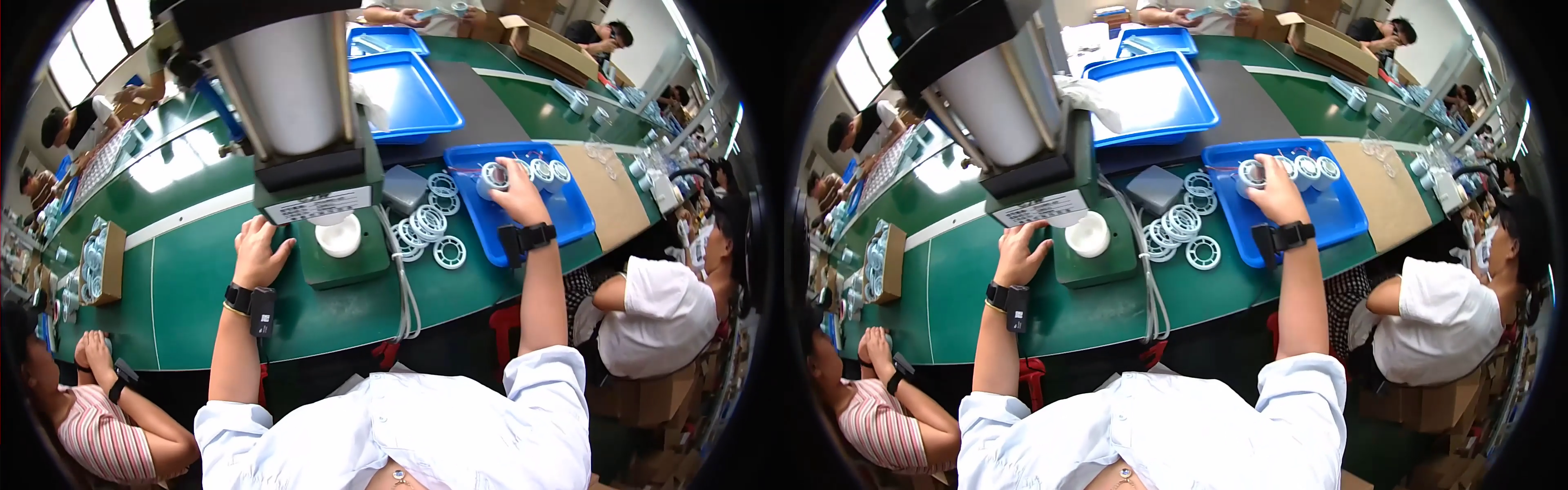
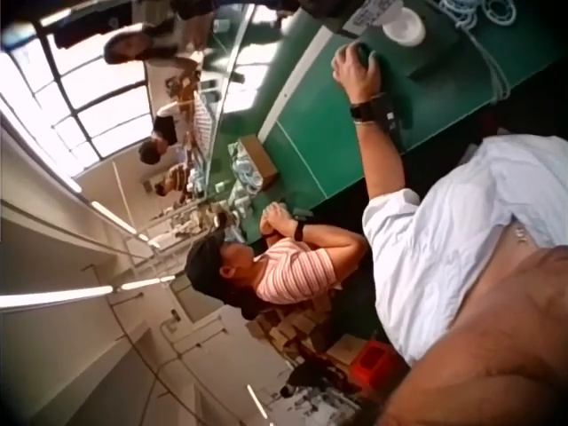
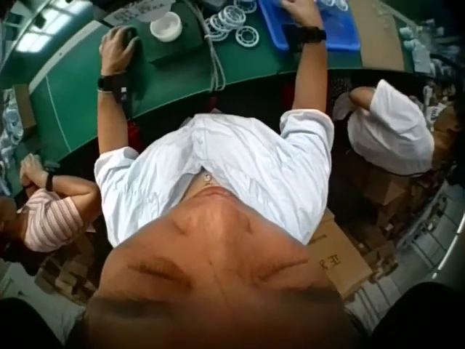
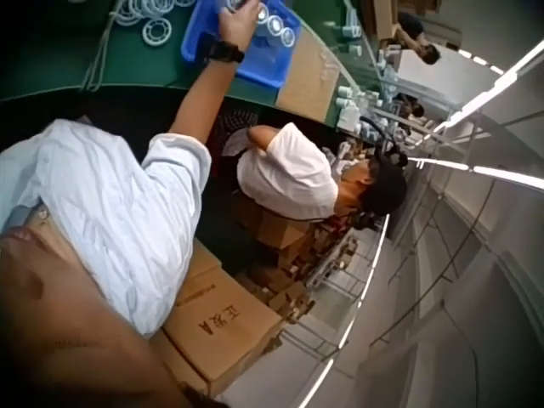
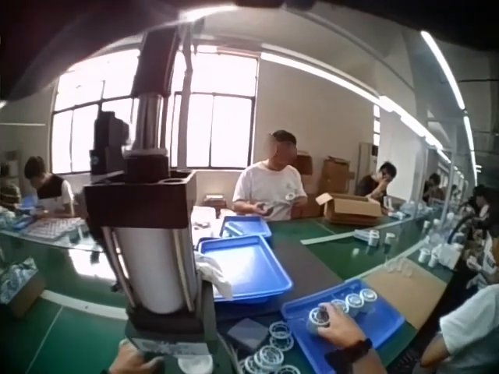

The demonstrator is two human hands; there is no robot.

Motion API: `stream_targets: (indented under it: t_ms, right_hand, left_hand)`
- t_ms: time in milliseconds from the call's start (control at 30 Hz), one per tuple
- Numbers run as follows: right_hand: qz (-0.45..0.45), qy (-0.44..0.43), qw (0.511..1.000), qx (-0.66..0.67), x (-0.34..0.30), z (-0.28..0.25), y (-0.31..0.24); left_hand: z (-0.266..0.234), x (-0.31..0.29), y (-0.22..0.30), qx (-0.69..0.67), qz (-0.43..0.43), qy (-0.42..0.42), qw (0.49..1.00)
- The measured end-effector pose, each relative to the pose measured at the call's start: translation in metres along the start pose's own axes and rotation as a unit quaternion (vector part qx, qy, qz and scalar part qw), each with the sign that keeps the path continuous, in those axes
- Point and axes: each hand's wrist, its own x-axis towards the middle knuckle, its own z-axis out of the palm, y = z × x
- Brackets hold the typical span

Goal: The person picks up a motor and a plastic ring, fits the ring onto the motor, and places the assembly into a press. After pressing the components together, the person removes the motor assembly and places it onto a blue tray.

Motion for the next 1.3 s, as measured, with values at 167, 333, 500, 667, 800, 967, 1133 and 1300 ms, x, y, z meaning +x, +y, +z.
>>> stream_targets:
  t_ms: [167,333,500,667,800,967,1133,1300]
  right_hand:
    - [0.011,0.033,0.989,0.145,-0.020,-0.002,-0.027]
    - [-0.004,-0.121,0.849,0.515,-0.044,0.030,-0.085]
    - [-0.002,-0.058,0.867,0.494,-0.044,0.057,-0.080]
    - [0.007,-0.018,0.881,0.472,-0.043,0.060,-0.071]
    - [0.015,0.012,0.890,0.457,-0.044,0.057,-0.077]
    - [0.024,0.040,0.885,0.464,-0.045,0.057,-0.072]
    - [0.028,0.037,0.879,0.475,-0.046,0.058,-0.069]
    - [0.029,0.016,0.893,0.448,-0.050,0.055,-0.072]
  left_hand:
    - [-0.001,-0.002,0.001,0.000,-0.019,-0.004,1.000]
    - [-0.001,-0.007,0.002,-0.018,-0.001,-0.014,1.000]
    - [-0.002,-0.007,-0.001,-0.030,0.004,-0.035,0.999]
    - [-0.009,-0.005,0.003,-0.034,0.004,-0.061,0.998]
    - [-0.011,-0.004,0.001,-0.039,0.010,-0.070,0.997]
    - [-0.014,-0.009,-0.004,-0.045,0.011,-0.042,0.998]
    - [-0.062,-0.023,-0.055,0.102,-0.014,0.112,0.988]
    - [-0.152,-0.063,-0.119,0.166,-0.384,-0.018,0.908]
